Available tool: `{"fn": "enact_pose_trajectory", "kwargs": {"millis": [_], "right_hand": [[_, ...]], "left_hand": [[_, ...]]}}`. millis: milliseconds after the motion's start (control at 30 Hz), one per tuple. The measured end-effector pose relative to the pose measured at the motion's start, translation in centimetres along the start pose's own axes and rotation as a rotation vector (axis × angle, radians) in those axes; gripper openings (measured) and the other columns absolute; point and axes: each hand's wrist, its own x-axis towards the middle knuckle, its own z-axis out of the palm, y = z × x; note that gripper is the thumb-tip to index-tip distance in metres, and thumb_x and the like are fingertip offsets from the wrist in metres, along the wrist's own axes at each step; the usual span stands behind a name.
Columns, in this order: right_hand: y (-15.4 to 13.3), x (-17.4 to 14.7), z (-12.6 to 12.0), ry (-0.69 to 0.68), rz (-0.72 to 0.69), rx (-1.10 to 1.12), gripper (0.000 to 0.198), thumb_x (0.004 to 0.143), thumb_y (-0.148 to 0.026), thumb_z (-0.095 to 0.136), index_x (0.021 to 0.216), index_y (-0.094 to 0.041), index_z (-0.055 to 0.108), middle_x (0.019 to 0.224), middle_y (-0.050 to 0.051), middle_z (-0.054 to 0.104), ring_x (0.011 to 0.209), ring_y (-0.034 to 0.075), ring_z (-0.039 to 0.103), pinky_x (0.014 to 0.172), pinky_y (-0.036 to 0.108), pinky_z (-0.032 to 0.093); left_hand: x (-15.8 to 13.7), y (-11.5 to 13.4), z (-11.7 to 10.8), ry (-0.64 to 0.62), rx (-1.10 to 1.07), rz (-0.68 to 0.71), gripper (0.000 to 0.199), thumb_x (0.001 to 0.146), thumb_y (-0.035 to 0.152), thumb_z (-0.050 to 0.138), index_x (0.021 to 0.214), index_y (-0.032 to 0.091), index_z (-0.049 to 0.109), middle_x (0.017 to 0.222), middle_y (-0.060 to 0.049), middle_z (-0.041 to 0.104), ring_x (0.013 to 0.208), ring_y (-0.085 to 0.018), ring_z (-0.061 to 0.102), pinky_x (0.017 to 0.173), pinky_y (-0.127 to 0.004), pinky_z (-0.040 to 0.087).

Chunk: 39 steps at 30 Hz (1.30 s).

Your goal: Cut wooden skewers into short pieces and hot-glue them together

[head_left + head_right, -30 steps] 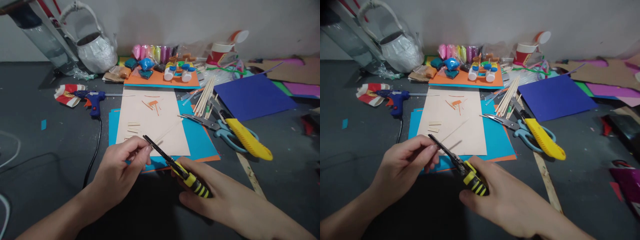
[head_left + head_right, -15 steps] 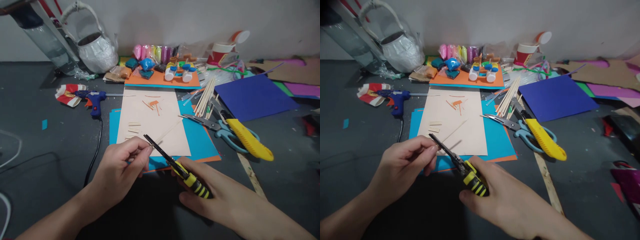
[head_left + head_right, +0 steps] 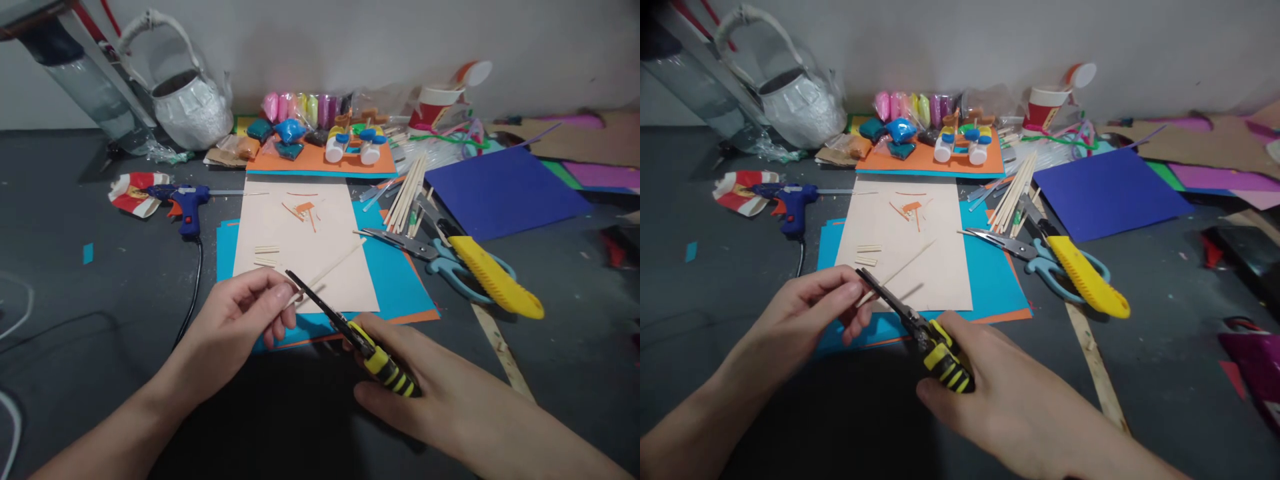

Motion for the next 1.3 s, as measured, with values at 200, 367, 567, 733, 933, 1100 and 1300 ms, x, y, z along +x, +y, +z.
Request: {"fn": "enact_pose_trajectory", "kwargs": {"millis": [200,367,567,733,933,1100,1300], "right_hand": [[0.2,-0.1,-0.3,-0.006,0.034,-0.017,0.032,0.083,-0.044,0.057,0.107,-0.025,0.065,0.101,0.002,0.075,0.084,0.024,0.067,0.064,0.028,0.05],[0.2,0.0,-0.4,-0.03,0.024,-0.014,0.028,0.084,-0.044,0.057,0.102,-0.025,0.066,0.09,0.001,0.073,0.085,0.025,0.067,0.065,0.028,0.05],[0.9,-0.3,0.0,-0.001,0.008,-0.003,0.029,0.085,-0.044,0.058,0.106,-0.026,0.065,0.093,0.001,0.073,0.088,0.025,0.067,0.067,0.028,0.05],[0.6,-0.2,-0.1,-0.004,0.02,0.001,0.027,0.083,-0.044,0.057,0.101,-0.025,0.065,0.091,0.001,0.073,0.085,0.025,0.067,0.066,0.028,0.05],[0.9,-0.2,0.3,-0.007,0.015,0.004,0.026,0.084,-0.041,0.058,0.104,-0.026,0.065,0.09,-0.001,0.072,0.082,0.023,0.066,0.065,0.028,0.048],[1.3,-0.1,0.6,0.008,0.002,0.062,0.023,0.085,-0.041,0.059,0.103,-0.027,0.064,0.095,-0.001,0.071,0.088,0.023,0.065,0.069,0.028,0.048],[0.7,0.0,-0.3,-0.038,0.043,0.296,0.027,0.082,-0.046,0.062,0.099,-0.026,0.068,0.093,0.001,0.07,0.086,0.023,0.064,0.072,0.028,0.049]], "left_hand": [[-0.2,0.3,-0.7,0.288,0.181,0.134,0.01,0.092,0.028,0.059,0.09,0.024,0.068,0.073,0.005,0.061,0.064,-0.008,0.055,0.058,-0.016,0.044],[-0.2,0.3,-0.4,0.13,0.268,0.109,0.013,0.091,0.027,0.058,0.082,0.023,0.067,0.068,0.006,0.06,0.064,-0.008,0.055,0.06,-0.016,0.042],[-0.3,0.6,-0.1,0.061,0.36,0.098,0.026,0.093,0.027,0.053,0.069,0.02,0.06,0.06,0.006,0.052,0.057,-0.008,0.045,0.055,-0.02,0.036],[-0.3,0.5,0.1,0.079,0.368,0.117,0.023,0.092,0.028,0.054,0.072,0.021,0.062,0.061,0.006,0.053,0.057,-0.008,0.044,0.054,-0.02,0.036],[-0.3,-0.1,0.1,0.108,0.36,0.149,0.01,0.089,0.031,0.062,0.084,0.023,0.067,0.077,0.005,0.064,0.065,-0.009,0.052,0.059,-0.018,0.042],[-0.2,-0.1,-0.1,0.056,0.372,0.126,0.019,0.093,0.032,0.057,0.079,0.022,0.066,0.063,0.006,0.057,0.057,-0.007,0.047,0.053,-0.018,0.038],[-0.3,0.6,-1.6,0.485,0.384,0.3,0.01,0.093,0.029,0.058,0.091,0.025,0.066,0.073,0.006,0.061,0.062,-0.008,0.052,0.058,-0.019,0.042]]}}
